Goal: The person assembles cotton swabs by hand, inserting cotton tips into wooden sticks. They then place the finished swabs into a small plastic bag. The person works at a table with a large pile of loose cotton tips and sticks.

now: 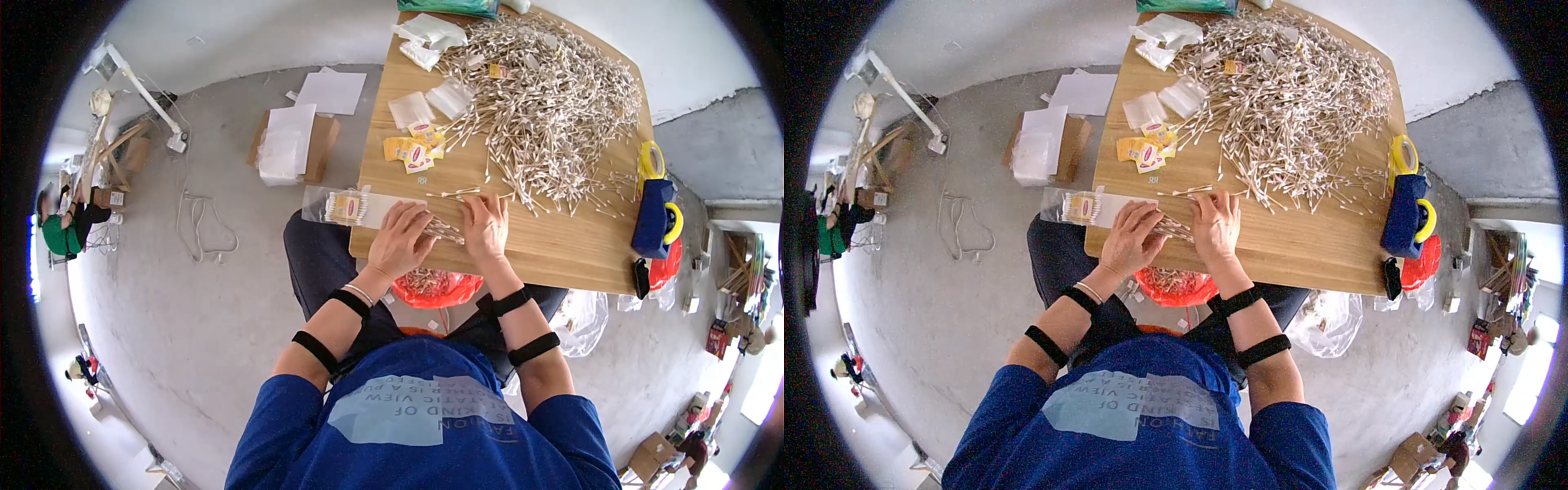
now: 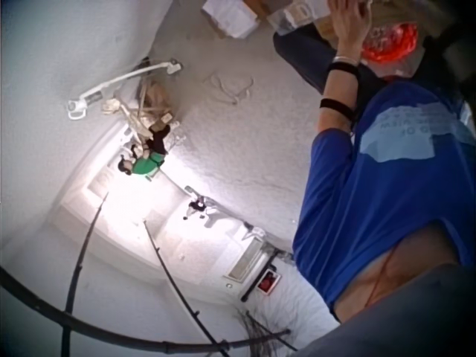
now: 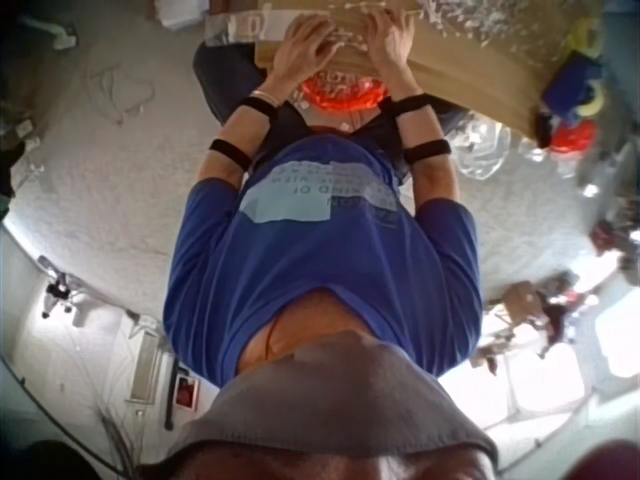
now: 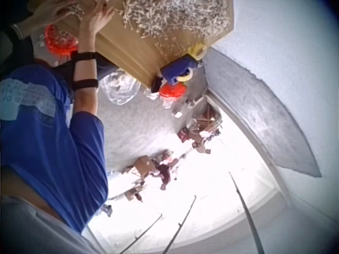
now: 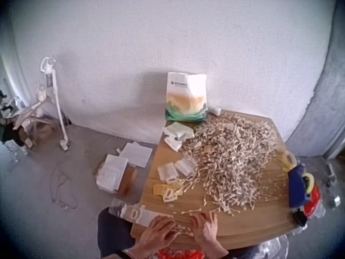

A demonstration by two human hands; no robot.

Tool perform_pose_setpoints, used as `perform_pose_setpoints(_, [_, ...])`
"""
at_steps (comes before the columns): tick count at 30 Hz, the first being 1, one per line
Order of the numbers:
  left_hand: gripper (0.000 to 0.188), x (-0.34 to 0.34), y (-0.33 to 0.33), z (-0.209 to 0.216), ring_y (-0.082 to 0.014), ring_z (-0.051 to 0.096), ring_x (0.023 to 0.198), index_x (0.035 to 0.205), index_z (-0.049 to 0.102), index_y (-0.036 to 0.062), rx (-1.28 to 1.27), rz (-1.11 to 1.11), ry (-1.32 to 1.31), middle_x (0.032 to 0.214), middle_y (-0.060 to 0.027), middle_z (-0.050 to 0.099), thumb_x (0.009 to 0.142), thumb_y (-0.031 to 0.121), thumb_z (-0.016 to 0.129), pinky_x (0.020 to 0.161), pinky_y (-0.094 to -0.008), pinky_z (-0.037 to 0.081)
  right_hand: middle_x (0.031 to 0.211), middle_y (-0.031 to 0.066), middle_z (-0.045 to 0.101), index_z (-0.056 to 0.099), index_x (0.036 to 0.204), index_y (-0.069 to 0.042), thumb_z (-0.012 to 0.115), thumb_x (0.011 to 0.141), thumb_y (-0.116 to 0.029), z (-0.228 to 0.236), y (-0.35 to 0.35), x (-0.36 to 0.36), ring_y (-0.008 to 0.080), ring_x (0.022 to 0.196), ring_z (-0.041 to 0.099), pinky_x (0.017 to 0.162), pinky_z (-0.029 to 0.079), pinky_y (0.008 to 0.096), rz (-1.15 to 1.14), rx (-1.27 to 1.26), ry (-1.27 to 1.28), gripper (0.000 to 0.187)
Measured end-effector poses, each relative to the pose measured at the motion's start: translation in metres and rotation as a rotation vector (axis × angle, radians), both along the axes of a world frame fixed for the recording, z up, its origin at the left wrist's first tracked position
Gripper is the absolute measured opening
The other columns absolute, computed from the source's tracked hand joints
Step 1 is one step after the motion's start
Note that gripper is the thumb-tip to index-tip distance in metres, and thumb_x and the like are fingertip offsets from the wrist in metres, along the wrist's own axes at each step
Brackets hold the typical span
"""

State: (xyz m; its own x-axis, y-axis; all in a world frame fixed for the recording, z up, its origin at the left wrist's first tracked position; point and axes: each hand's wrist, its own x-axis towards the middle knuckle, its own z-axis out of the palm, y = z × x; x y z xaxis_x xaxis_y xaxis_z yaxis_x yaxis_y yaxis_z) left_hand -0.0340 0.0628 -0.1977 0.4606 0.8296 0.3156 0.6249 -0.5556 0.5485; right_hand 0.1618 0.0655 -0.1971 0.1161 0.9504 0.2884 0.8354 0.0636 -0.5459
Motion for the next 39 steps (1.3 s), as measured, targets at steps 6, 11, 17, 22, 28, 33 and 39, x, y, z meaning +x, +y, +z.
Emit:
perform_pose_setpoints(6, [0.047, 0.002, -0.003, 0.002, -0.0309, 0.048, 0.122, 0.115, 0.059, 0.0083, 0.055, 0.046, -0.009, 0.124, -0.0103, 0.054, 0.072, 0.023, 0.075, 0.109, -0.0475, 0.036, 0.098, 0.0054, 0.056, 0.066, 0.092, -0.013, 0.07, 0.075, -0.009, -0.004, -0.005, -0.017, 0.031, 0.094, 0.053, 0.081, 0.044, 0.0443, 0.06, 0.036, 0.029, 0.019])
perform_pose_setpoints(11, [0.048, 0.002, -0.003, -0.002, -0.0331, 0.047, 0.121, 0.114, 0.059, 0.0084, 0.046, 0.054, -0.021, 0.121, -0.0111, 0.054, 0.072, 0.024, 0.075, 0.108, -0.0476, 0.036, 0.097, 0.0061, 0.057, 0.066, 0.091, -0.012, 0.07, 0.075, -0.009, -0.005, -0.012, -0.017, 0.0316, 0.094, 0.053, 0.081, 0.045, 0.0437, 0.056, 0.012, 0.043, 0.016])
perform_pose_setpoints(17, [0.047, 0.003, -0.003, -0.004, -0.0343, 0.046, 0.12, 0.113, 0.058, 0.008, 0.045, 0.062, -0.005, 0.121, -0.0115, 0.054, 0.073, 0.026, 0.074, 0.108, -0.0474, 0.036, 0.096, 0.008, 0.057, 0.066, 0.093, -0.012, 0.069, 0.076, -0.008, -0.002, 0.003, -0.012, 0.0323, 0.093, 0.053, 0.082, 0.045, 0.0439, 0.015, -0.031, 0.026, 0.017])
perform_pose_setpoints(22, [0.049, 0.003, -0.003, -0.005, -0.0348, 0.045, 0.122, 0.115, 0.057, 0.0067, 0.035, 0.055, 0.012, 0.122, -0.0121, 0.053, 0.074, 0.028, 0.073, 0.108, -0.0466, 0.036, 0.095, 0.0082, 0.056, 0.068, 0.092, -0.012, 0.068, 0.075, -0.006, 0.003, 0.006, -0.01, 0.0316, 0.093, 0.053, 0.082, 0.046, 0.0432, 0.032, -0.027, 0.046, 0.018])
perform_pose_setpoints(28, [0.059, 0.003, -0.006, -0.007, -0.0349, 0.042, 0.127, 0.125, 0.053, 0.0056, -0.007, 0.1, 0.031, 0.128, -0.0146, 0.05, 0.076, 0.031, 0.072, 0.109, -0.0452, 0.035, 0.093, 0.0096, 0.056, 0.07, 0.091, -0.011, 0.066, 0.074, -0.002, 0.003, -0.012, -0.01, 0.0319, 0.089, 0.054, 0.08, 0.047, 0.0424, 0.132, -0.017, 0.061, 0.02])
perform_pose_setpoints(33, [0.062, 0.004, -0.005, 0.001, -0.0338, 0.04, 0.13, 0.129, 0.051, 0.0043, 0.019, 0.109, 0.085, 0.134, -0.0152, 0.048, 0.078, 0.034, 0.07, 0.109, -0.0442, 0.035, 0.098, 0.0104, 0.055, 0.066, 0.101, -0.01, 0.065, 0.076, -0.004, 0.01, -0.005, -0.001, 0.0335, 0.096, 0.051, 0.085, 0.044, 0.0444, -0.019, -0.007, 0.009, 0.026])
perform_pose_setpoints(39, [0.059, 0.002, -0.003, -0.001, -0.0309, 0.042, 0.129, 0.127, 0.053, 0.003, 0.025, 0.064, 0.089, 0.134, -0.0135, 0.05, 0.079, 0.033, 0.069, 0.11, -0.0447, 0.034, 0.101, 0.0103, 0.054, 0.064, 0.101, -0.01, 0.067, 0.076, -0.007, -0.001, 0.015, 0.009, 0.0336, 0.1, 0.05, 0.087, 0.042, 0.0456, -0.037, -0.032, -0.083, 0.025])
